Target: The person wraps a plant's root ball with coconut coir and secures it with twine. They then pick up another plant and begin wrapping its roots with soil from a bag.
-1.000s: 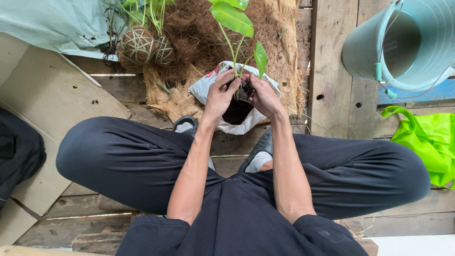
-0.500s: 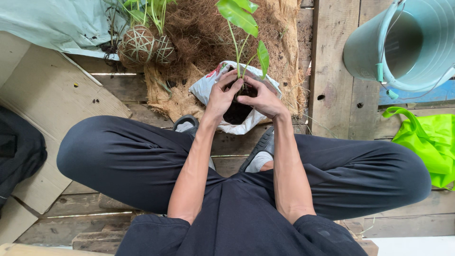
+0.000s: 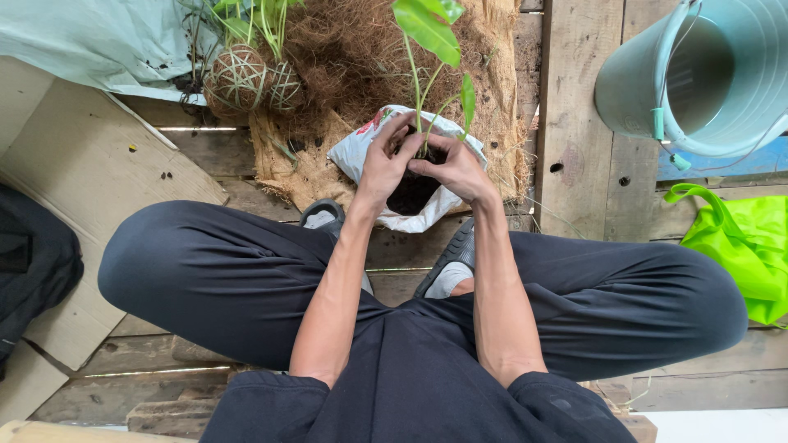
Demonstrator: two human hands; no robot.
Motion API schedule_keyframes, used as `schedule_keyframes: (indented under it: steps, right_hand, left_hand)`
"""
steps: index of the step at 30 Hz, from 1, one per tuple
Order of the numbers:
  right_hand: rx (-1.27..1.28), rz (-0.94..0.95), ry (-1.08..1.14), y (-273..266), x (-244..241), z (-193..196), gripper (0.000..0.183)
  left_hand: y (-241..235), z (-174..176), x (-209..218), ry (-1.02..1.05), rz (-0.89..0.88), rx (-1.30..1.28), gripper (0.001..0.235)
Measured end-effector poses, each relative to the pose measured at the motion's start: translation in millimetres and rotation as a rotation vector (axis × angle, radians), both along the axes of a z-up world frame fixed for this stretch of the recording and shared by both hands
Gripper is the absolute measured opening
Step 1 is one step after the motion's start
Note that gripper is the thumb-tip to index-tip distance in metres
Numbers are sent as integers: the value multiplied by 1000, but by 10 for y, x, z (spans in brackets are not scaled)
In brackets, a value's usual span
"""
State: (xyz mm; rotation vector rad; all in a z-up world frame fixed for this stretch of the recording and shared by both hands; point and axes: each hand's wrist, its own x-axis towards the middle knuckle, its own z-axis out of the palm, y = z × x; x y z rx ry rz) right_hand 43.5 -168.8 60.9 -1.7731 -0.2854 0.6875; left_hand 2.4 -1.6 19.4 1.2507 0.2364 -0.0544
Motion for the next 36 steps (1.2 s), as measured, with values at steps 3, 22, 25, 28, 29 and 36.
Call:
schedule_keyframes:
  steps: [3,22,25,28,29,36]
  right_hand:
    - [1,22,-197,34,-15,131,50]
    - [29,125,-317,168,-76,702,50]
    - [-13,96,-307,183,-74,716,52]
    - [-16,1,-221,164,-91,661,55]
    - [-30,-22,-202,154,-93,639,58]
    - [-11,-55,-130,105,-90,441,48]
  left_hand:
    - [15,51,8,-25,79,-64,51]
    - [-127,189,141,35,-27,-722,59]
    - [-121,216,125,1,-36,-677,60]
    - [-111,217,114,-35,-44,-569,61]
    - [-106,213,108,-63,-62,-529,62]
    - [-105,112,125,19,-110,-616,57]
